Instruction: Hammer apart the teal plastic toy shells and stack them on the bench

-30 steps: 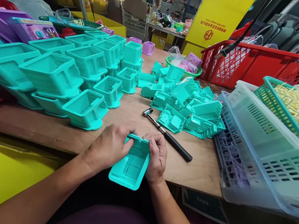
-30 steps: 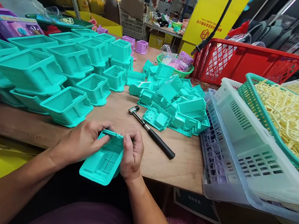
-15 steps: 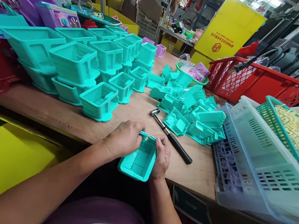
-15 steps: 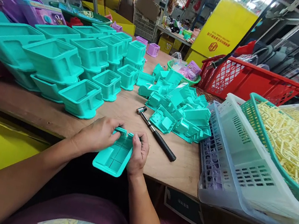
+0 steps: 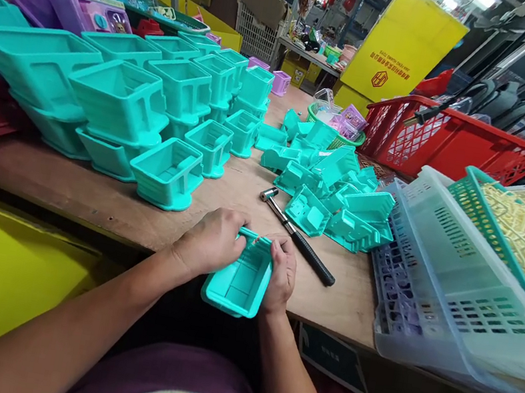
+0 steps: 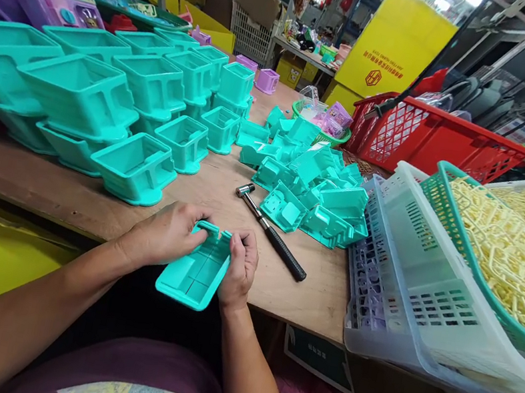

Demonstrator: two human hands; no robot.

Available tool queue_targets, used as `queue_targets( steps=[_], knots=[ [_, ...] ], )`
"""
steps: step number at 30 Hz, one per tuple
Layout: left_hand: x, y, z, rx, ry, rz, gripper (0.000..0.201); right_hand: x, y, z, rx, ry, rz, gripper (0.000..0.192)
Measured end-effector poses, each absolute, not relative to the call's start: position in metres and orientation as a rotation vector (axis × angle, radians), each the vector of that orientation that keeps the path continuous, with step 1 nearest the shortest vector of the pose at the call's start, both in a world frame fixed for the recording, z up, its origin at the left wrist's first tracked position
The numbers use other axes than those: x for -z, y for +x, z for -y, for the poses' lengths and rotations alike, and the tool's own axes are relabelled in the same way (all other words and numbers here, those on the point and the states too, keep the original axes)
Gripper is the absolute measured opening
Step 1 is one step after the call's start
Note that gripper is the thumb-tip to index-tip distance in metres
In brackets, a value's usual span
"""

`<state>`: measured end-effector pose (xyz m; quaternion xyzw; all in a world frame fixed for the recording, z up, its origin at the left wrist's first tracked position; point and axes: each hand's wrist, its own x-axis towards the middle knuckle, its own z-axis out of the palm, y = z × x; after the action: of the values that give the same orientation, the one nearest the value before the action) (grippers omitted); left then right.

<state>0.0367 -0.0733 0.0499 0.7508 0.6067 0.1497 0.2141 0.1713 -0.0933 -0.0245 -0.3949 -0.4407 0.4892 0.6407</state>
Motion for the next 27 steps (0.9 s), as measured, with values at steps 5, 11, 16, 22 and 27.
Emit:
queue_targets(
  steps=[5, 11, 16, 22, 27],
  knots=[
    [-0.047, 0.038, 0.07, -0.378, 2.079, -1.717, 0.027, 0.029, 0.173, 0.09, -1.162, -0.903, 1.0, 0.025],
    [-0.047, 0.037, 0.068, -0.395, 2.08, -1.685, 0.021, 0.03, 0.182, 0.087, -1.135, -0.986, 1.134, 0.029],
    [-0.05, 0.039, 0.069, -0.34, 2.067, -1.707, 0.024, 0.024, 0.184, 0.086, -1.066, -1.018, 1.221, 0.03],
    [-0.039, 0.035, 0.072, -0.436, 2.065, -1.652, 0.028, 0.025, 0.177, 0.085, -1.129, -0.954, 1.154, 0.027],
    [-0.024, 0.02, 0.084, -0.808, 1.722, -1.472, 0.063, 0.026, 0.168, 0.086, -0.977, -1.092, 1.15, 0.035]
  ],
)
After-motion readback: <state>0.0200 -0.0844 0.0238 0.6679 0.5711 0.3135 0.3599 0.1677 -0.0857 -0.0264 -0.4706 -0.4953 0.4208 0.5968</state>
